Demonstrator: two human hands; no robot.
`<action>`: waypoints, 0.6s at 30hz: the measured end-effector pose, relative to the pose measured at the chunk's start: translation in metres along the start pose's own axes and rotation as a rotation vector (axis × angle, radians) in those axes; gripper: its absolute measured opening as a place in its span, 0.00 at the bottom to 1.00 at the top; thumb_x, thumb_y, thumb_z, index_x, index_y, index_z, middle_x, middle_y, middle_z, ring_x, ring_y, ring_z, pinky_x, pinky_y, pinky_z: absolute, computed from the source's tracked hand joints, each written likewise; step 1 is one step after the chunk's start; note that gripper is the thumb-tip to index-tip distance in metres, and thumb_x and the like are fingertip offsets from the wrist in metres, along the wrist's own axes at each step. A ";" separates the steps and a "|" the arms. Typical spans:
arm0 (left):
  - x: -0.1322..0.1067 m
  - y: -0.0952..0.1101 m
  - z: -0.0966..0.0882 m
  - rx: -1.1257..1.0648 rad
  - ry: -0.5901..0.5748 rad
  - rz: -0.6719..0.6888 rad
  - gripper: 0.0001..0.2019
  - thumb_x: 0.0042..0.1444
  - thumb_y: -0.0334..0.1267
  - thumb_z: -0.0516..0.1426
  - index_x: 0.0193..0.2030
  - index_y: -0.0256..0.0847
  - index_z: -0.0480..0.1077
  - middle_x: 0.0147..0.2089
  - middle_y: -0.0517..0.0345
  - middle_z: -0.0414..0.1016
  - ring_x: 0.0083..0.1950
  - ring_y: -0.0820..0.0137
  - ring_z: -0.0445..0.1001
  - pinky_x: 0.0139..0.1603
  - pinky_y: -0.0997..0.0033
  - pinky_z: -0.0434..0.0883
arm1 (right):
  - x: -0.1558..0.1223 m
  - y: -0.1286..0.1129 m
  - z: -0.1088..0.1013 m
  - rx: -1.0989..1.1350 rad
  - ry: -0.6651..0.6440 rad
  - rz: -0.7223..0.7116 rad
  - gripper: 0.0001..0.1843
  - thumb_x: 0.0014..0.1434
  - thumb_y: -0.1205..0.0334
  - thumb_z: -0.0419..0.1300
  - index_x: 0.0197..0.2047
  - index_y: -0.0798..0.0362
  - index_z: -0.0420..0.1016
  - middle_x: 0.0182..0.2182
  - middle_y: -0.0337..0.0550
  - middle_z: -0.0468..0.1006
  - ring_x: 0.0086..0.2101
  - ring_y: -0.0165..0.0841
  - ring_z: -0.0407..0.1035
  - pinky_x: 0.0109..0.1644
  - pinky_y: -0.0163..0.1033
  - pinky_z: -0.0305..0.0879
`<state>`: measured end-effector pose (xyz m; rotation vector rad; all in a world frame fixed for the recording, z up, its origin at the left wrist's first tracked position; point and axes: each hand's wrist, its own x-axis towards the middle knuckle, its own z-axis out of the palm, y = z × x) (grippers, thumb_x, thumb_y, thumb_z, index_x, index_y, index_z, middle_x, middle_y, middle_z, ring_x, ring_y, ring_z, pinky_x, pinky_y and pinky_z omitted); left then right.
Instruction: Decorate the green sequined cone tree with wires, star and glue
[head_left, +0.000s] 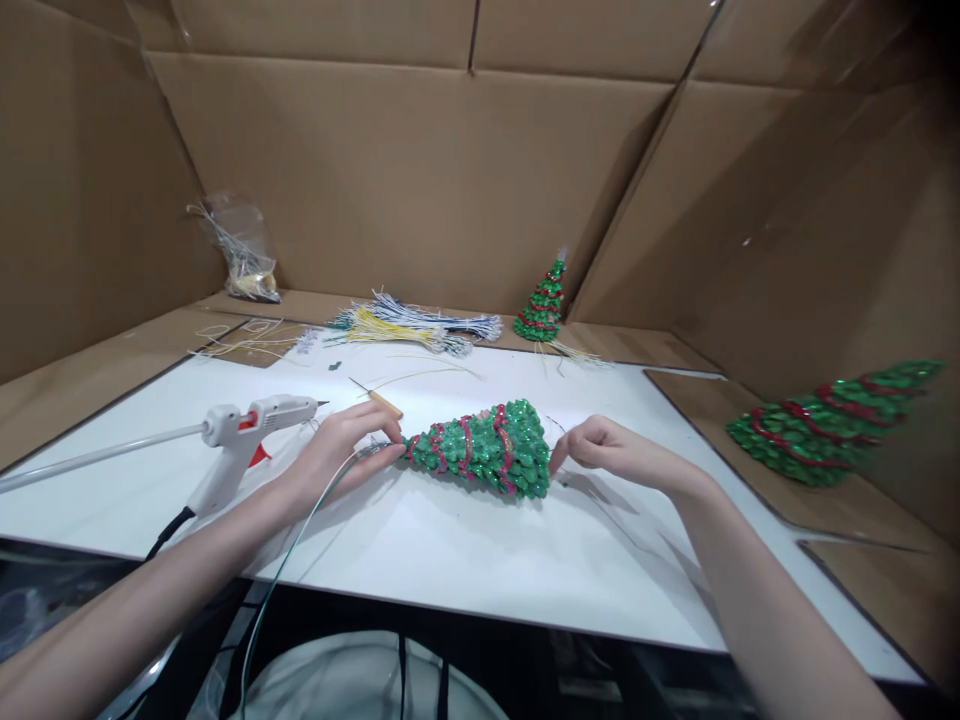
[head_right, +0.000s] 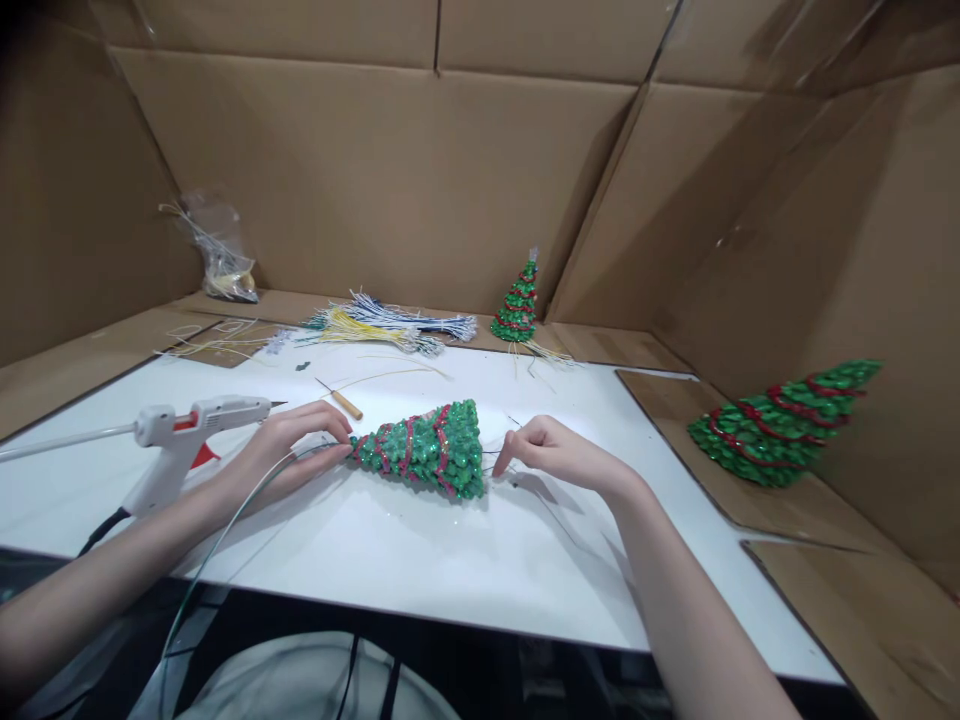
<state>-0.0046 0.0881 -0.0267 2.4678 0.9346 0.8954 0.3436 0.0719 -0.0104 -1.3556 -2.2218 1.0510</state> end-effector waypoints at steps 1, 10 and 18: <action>0.000 0.000 0.000 -0.003 -0.004 -0.002 0.04 0.59 0.33 0.56 0.33 0.39 0.70 0.38 0.55 0.72 0.41 0.69 0.71 0.43 0.70 0.66 | 0.000 0.000 0.000 -0.014 0.013 0.025 0.40 0.57 0.32 0.43 0.31 0.58 0.82 0.15 0.39 0.65 0.19 0.27 0.50 0.24 0.35 0.47; -0.002 0.002 -0.002 -0.020 -0.039 0.001 0.05 0.60 0.34 0.54 0.34 0.38 0.70 0.37 0.56 0.72 0.39 0.69 0.71 0.43 0.71 0.66 | 0.012 0.005 0.006 -0.195 0.225 0.062 0.32 0.61 0.38 0.44 0.29 0.55 0.76 0.21 0.39 0.68 0.23 0.30 0.58 0.28 0.36 0.52; -0.003 0.003 -0.002 -0.014 -0.010 0.050 0.06 0.59 0.35 0.55 0.33 0.39 0.71 0.39 0.54 0.72 0.44 0.67 0.71 0.46 0.68 0.66 | 0.031 0.012 0.021 -0.280 0.345 0.040 0.21 0.61 0.51 0.48 0.30 0.55 0.75 0.19 0.37 0.67 0.23 0.29 0.57 0.28 0.34 0.53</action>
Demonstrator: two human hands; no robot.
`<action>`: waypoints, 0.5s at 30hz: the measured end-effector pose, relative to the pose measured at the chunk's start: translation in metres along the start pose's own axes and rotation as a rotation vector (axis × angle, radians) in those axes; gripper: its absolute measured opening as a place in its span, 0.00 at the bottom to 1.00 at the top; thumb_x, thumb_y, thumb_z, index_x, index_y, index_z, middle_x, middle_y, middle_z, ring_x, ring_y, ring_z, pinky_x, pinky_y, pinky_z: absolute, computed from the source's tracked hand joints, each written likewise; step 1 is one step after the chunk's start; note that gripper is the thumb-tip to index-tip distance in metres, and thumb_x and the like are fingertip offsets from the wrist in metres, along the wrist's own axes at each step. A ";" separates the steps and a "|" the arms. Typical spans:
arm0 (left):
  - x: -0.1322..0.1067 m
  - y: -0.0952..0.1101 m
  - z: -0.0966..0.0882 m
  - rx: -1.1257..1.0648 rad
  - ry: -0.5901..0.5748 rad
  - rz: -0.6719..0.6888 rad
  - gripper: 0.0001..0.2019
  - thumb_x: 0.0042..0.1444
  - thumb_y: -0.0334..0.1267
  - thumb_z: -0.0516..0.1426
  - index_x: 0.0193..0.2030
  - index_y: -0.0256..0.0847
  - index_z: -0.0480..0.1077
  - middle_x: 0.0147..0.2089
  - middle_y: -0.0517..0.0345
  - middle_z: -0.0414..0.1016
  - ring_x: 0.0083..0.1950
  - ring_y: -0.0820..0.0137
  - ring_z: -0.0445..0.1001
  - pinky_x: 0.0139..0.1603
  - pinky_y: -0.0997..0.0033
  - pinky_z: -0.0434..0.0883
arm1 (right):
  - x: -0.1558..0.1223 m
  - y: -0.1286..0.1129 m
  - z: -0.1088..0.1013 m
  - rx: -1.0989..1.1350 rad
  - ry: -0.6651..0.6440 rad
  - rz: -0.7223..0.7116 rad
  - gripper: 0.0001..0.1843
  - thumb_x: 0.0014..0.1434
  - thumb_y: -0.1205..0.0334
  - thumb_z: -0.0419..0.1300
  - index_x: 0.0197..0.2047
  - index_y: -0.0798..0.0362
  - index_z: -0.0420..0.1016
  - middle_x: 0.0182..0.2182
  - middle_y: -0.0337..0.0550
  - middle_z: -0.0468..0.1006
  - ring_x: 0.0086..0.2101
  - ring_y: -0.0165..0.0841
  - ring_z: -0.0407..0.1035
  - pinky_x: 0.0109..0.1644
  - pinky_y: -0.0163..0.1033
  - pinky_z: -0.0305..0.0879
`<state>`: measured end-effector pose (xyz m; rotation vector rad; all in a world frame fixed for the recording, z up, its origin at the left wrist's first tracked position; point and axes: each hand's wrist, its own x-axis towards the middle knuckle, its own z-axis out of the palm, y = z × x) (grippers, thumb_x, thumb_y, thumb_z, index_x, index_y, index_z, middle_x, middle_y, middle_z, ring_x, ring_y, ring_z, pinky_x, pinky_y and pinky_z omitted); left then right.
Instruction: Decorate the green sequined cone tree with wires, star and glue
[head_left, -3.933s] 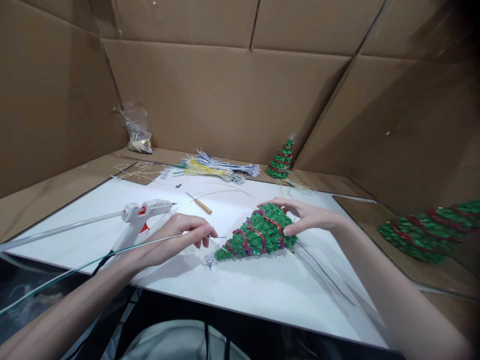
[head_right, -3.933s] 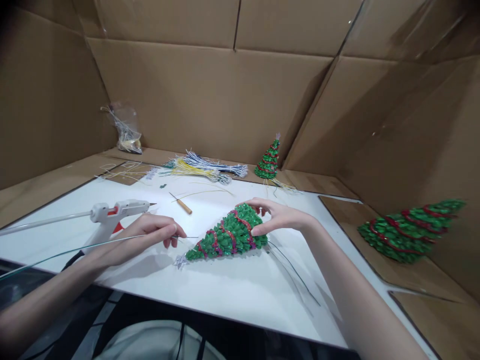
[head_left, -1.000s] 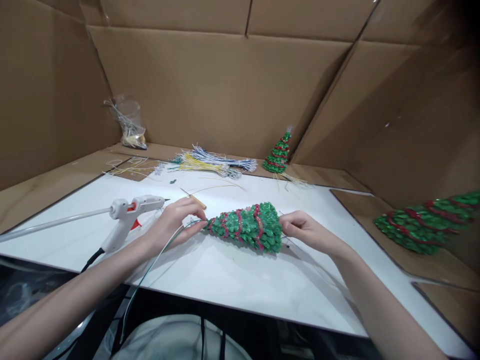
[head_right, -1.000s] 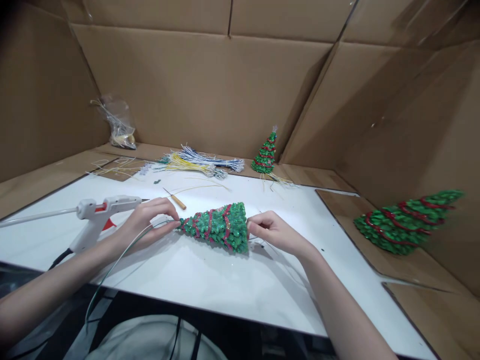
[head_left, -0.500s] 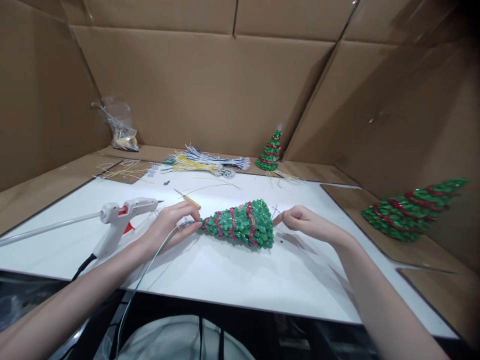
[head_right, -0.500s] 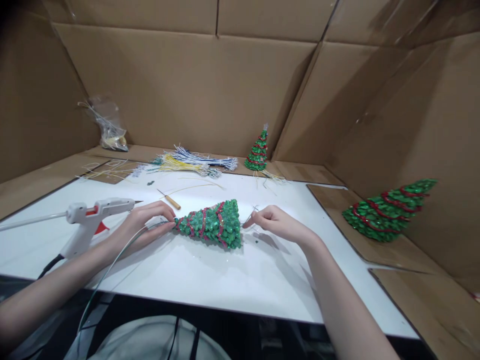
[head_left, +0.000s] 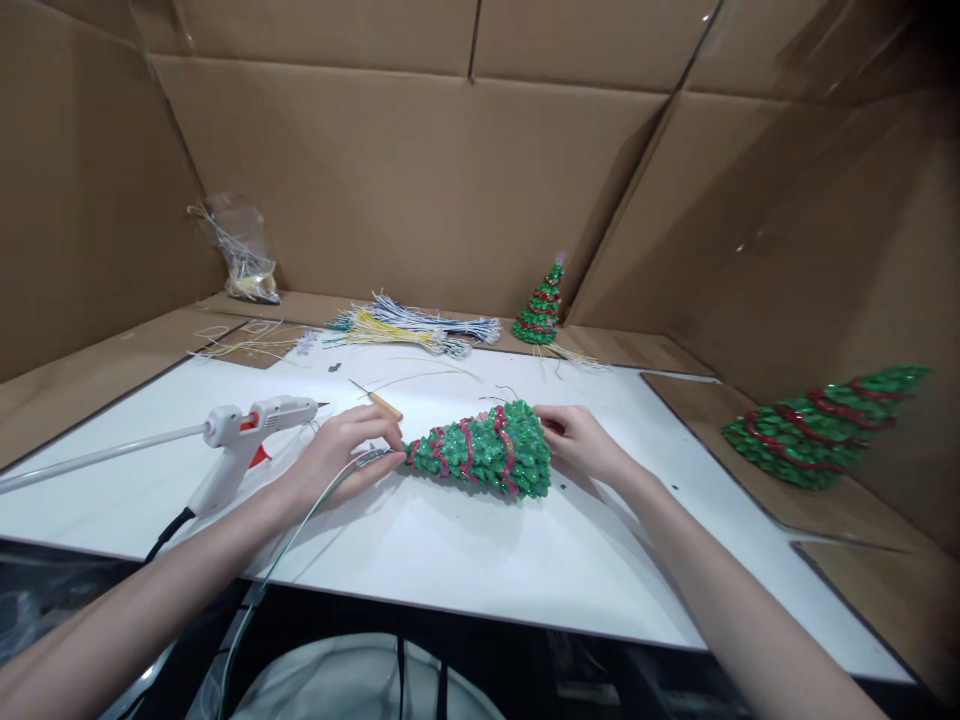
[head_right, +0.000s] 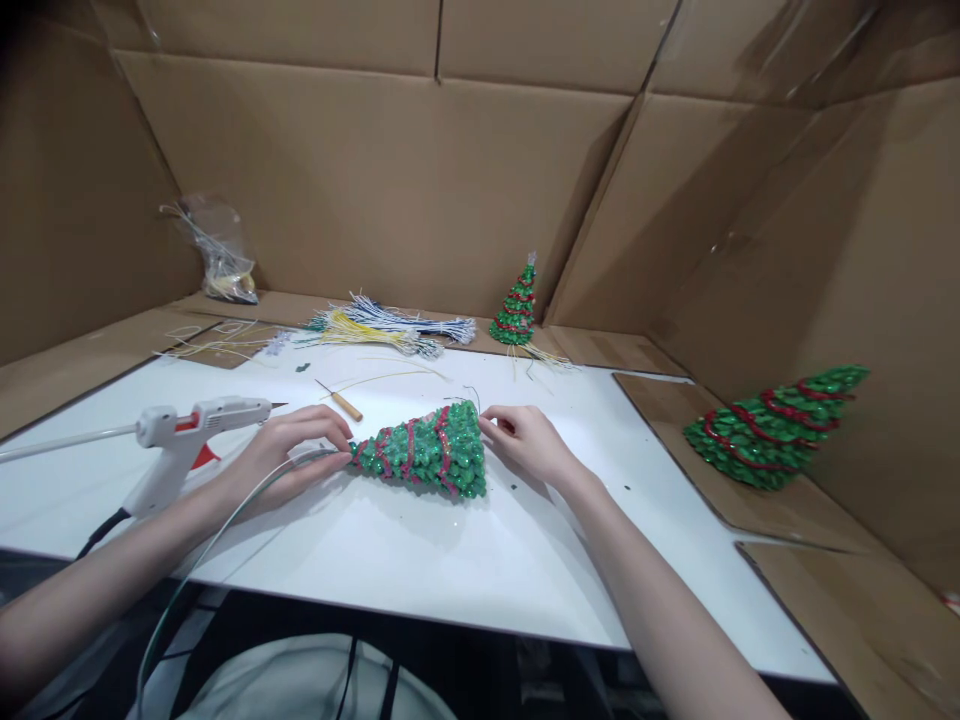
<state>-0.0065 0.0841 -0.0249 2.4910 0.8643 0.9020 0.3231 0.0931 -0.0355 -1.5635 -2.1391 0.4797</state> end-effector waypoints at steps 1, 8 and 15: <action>0.000 0.000 0.000 0.000 0.007 0.010 0.06 0.59 0.35 0.55 0.33 0.39 0.71 0.39 0.54 0.73 0.45 0.66 0.71 0.47 0.67 0.66 | 0.000 -0.001 0.001 -0.001 0.022 -0.001 0.20 0.60 0.52 0.49 0.28 0.55 0.74 0.18 0.36 0.66 0.23 0.29 0.56 0.28 0.34 0.53; 0.000 0.006 -0.003 0.031 0.035 0.012 0.06 0.59 0.33 0.53 0.34 0.39 0.71 0.40 0.53 0.71 0.45 0.66 0.69 0.47 0.66 0.65 | -0.007 -0.009 -0.007 0.265 -0.070 -0.009 0.25 0.57 0.45 0.53 0.20 0.55 0.68 0.19 0.38 0.65 0.23 0.28 0.56 0.26 0.34 0.52; -0.002 0.001 0.000 0.155 0.059 -0.030 0.07 0.57 0.34 0.55 0.28 0.38 0.67 0.28 0.60 0.65 0.32 0.70 0.64 0.37 0.70 0.61 | -0.012 -0.020 -0.009 0.579 -0.370 0.052 0.21 0.55 0.45 0.56 0.27 0.56 0.70 0.19 0.33 0.56 0.21 0.24 0.47 0.22 0.32 0.45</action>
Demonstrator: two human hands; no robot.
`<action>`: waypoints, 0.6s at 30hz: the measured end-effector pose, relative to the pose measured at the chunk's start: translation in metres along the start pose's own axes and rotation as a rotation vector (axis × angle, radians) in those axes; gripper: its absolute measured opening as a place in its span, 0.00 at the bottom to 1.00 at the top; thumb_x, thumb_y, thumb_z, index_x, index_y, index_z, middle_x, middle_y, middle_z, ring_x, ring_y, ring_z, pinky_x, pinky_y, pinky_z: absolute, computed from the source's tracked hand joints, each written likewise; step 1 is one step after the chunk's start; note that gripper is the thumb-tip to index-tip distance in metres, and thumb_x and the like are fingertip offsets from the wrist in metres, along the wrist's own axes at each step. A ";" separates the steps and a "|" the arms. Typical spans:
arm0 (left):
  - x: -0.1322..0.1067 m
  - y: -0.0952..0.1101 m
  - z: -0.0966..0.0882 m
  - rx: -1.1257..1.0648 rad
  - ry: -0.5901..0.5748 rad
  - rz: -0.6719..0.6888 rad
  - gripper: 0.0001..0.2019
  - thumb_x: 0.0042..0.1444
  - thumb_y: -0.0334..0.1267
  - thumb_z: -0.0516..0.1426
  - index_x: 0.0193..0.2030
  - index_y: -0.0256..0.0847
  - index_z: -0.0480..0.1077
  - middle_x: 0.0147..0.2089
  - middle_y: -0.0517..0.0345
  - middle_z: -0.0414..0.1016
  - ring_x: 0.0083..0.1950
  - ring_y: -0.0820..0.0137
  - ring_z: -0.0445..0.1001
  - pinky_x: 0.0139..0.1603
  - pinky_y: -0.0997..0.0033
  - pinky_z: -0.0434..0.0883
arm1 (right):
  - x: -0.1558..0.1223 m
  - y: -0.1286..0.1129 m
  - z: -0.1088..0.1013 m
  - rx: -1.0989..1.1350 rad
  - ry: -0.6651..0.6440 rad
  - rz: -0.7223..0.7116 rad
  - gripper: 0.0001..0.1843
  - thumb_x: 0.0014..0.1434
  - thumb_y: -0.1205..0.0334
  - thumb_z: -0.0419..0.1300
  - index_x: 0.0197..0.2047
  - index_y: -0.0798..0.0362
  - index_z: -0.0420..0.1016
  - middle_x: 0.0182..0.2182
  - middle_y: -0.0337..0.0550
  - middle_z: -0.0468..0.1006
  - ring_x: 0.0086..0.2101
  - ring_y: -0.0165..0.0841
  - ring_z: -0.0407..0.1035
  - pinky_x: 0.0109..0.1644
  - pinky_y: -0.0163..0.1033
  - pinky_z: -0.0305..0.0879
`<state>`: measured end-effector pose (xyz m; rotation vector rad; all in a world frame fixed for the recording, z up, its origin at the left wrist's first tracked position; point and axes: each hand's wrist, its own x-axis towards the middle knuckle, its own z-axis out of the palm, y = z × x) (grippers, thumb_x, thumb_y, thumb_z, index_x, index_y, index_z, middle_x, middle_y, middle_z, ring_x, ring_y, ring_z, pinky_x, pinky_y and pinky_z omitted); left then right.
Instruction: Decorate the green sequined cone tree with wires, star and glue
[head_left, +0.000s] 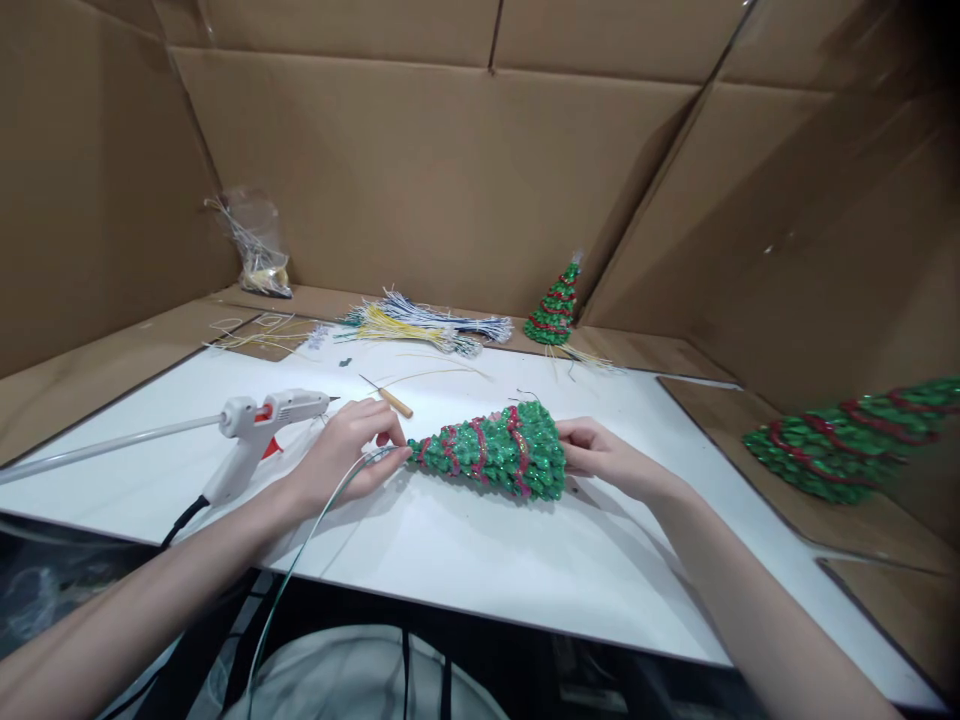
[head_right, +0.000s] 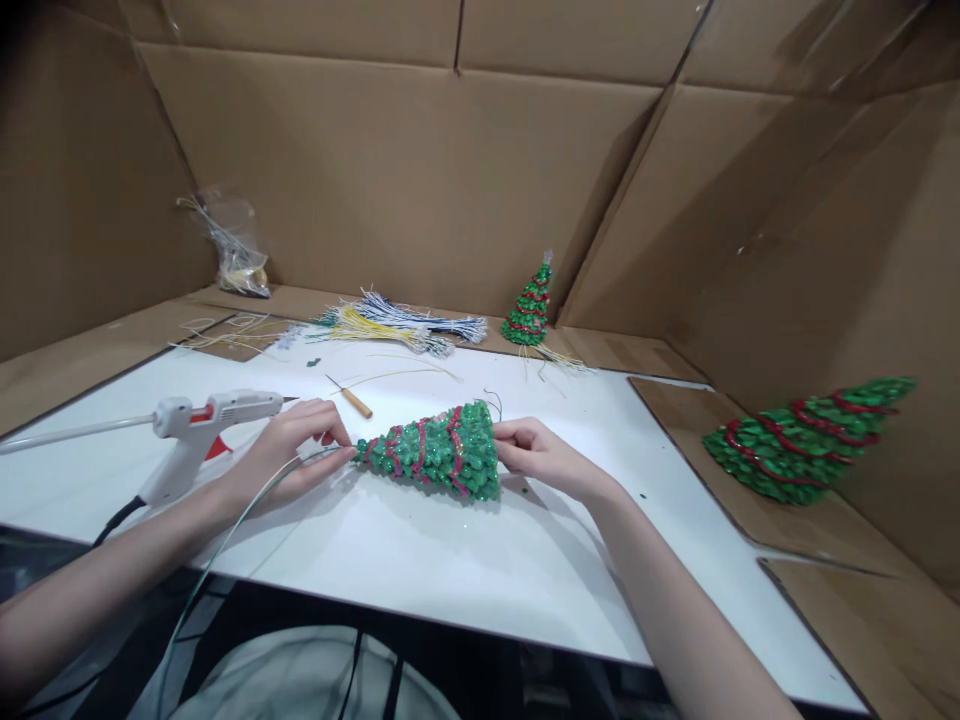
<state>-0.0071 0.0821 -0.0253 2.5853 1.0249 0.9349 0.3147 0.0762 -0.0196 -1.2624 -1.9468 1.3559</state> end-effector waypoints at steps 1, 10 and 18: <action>0.000 -0.001 0.001 -0.007 -0.004 -0.010 0.07 0.57 0.35 0.55 0.28 0.38 0.67 0.27 0.60 0.65 0.32 0.71 0.64 0.37 0.70 0.60 | 0.001 -0.001 0.002 0.003 -0.027 0.024 0.18 0.54 0.48 0.57 0.26 0.56 0.69 0.19 0.33 0.56 0.21 0.23 0.47 0.22 0.32 0.45; 0.000 0.001 -0.002 -0.044 -0.055 -0.040 0.08 0.56 0.37 0.56 0.28 0.38 0.71 0.27 0.60 0.70 0.29 0.72 0.65 0.37 0.70 0.60 | 0.008 -0.005 0.011 -0.066 -0.053 0.005 0.07 0.48 0.62 0.55 0.22 0.55 0.69 0.18 0.34 0.65 0.21 0.25 0.56 0.23 0.32 0.53; -0.001 0.003 -0.005 -0.018 0.005 -0.062 0.06 0.56 0.36 0.55 0.30 0.38 0.69 0.28 0.61 0.69 0.28 0.73 0.63 0.38 0.69 0.60 | 0.012 -0.002 0.014 -0.068 0.005 -0.076 0.07 0.47 0.64 0.57 0.29 0.56 0.76 0.27 0.39 0.78 0.30 0.35 0.71 0.35 0.39 0.68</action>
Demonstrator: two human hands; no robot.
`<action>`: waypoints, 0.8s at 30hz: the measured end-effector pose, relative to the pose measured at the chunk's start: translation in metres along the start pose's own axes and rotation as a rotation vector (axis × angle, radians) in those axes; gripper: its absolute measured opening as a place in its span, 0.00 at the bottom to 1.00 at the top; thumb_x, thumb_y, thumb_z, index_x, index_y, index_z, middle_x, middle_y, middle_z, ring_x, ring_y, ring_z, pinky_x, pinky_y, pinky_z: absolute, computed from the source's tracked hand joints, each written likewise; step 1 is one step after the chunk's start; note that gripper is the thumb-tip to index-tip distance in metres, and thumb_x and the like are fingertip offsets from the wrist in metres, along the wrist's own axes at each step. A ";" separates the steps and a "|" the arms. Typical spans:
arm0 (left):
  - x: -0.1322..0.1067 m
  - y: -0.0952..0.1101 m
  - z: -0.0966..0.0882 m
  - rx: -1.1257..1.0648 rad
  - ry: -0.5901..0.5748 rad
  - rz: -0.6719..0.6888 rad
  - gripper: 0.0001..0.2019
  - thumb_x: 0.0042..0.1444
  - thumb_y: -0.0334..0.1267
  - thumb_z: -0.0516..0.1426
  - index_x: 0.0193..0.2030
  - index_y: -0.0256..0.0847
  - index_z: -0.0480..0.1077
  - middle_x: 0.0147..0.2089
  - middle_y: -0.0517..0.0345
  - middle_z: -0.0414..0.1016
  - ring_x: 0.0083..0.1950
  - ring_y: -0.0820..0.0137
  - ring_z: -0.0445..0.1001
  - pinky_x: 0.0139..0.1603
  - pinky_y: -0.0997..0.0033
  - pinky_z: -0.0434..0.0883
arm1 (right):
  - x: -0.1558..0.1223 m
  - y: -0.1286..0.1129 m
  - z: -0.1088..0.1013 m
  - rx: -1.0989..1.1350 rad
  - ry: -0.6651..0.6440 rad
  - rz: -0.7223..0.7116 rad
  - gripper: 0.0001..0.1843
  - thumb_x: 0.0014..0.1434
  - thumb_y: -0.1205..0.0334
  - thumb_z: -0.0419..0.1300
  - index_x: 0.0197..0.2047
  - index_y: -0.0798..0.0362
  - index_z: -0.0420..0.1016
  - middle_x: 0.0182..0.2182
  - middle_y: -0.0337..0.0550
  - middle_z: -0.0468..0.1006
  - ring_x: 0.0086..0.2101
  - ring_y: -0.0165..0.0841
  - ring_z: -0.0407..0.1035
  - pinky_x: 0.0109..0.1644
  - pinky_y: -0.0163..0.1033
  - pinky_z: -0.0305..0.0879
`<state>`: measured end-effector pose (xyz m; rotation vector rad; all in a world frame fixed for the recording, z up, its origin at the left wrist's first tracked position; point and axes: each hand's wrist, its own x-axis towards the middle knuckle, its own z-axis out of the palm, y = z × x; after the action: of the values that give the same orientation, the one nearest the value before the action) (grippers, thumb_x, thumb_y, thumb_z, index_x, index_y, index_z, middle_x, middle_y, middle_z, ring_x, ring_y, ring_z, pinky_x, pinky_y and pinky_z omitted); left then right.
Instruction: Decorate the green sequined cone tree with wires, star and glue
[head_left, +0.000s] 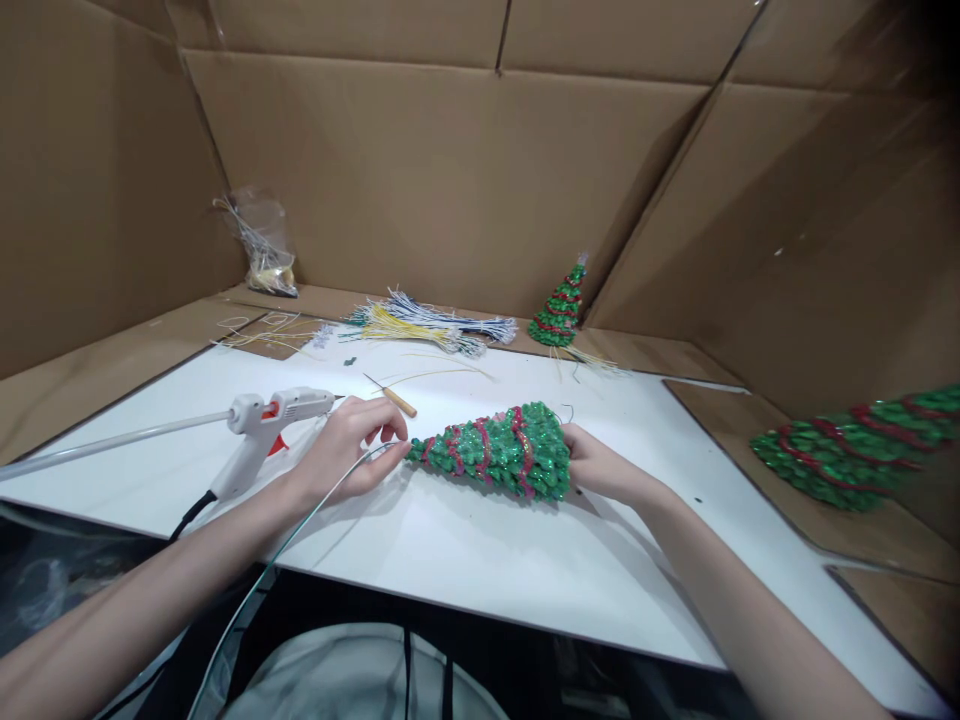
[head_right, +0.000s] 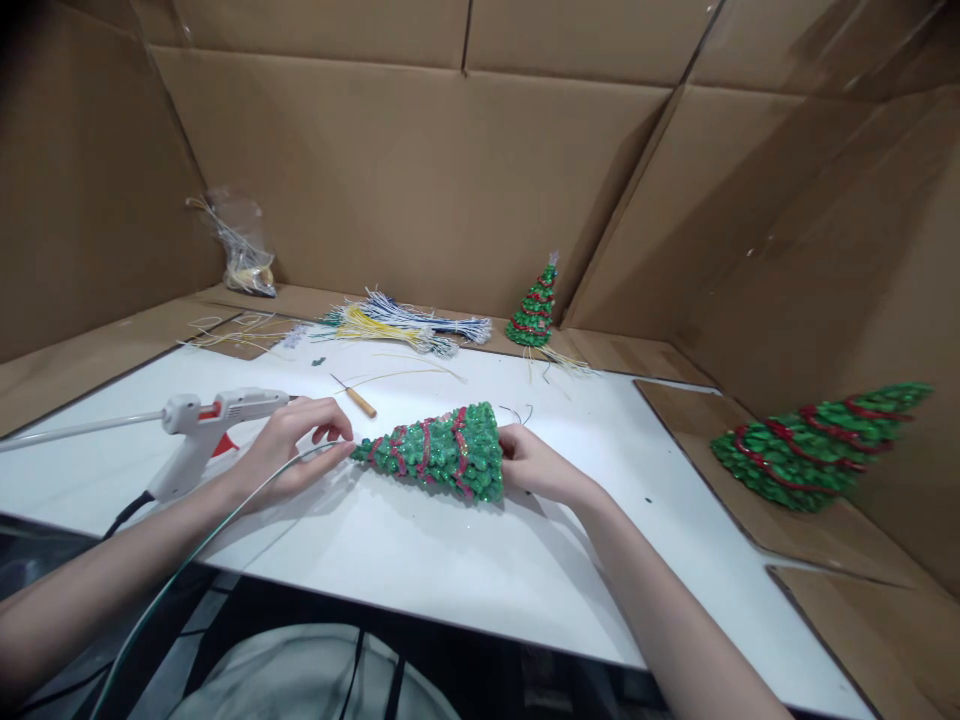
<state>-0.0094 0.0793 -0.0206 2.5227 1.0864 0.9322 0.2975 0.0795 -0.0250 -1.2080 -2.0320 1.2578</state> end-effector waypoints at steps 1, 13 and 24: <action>0.000 -0.001 0.001 0.008 0.005 -0.005 0.06 0.56 0.36 0.55 0.29 0.38 0.69 0.27 0.62 0.69 0.28 0.73 0.63 0.38 0.69 0.60 | 0.000 0.000 0.001 -0.003 0.008 0.000 0.07 0.47 0.64 0.58 0.29 0.56 0.76 0.27 0.39 0.78 0.31 0.36 0.71 0.36 0.39 0.68; 0.002 -0.003 0.004 -0.109 -0.017 -0.157 0.10 0.54 0.39 0.58 0.25 0.38 0.71 0.25 0.62 0.72 0.28 0.73 0.66 0.36 0.71 0.62 | 0.000 -0.003 0.005 -0.072 0.079 -0.016 0.06 0.46 0.64 0.58 0.26 0.55 0.75 0.27 0.39 0.79 0.32 0.39 0.72 0.37 0.41 0.69; 0.001 -0.002 0.005 -0.100 0.015 -0.112 0.11 0.54 0.40 0.58 0.25 0.38 0.70 0.23 0.62 0.71 0.27 0.74 0.65 0.36 0.71 0.62 | -0.001 -0.008 0.008 -0.124 0.110 -0.015 0.08 0.44 0.64 0.58 0.28 0.56 0.76 0.28 0.42 0.79 0.34 0.42 0.72 0.37 0.43 0.69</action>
<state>-0.0068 0.0819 -0.0245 2.3526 1.1432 0.9521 0.2889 0.0736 -0.0217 -1.2855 -2.0605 1.0477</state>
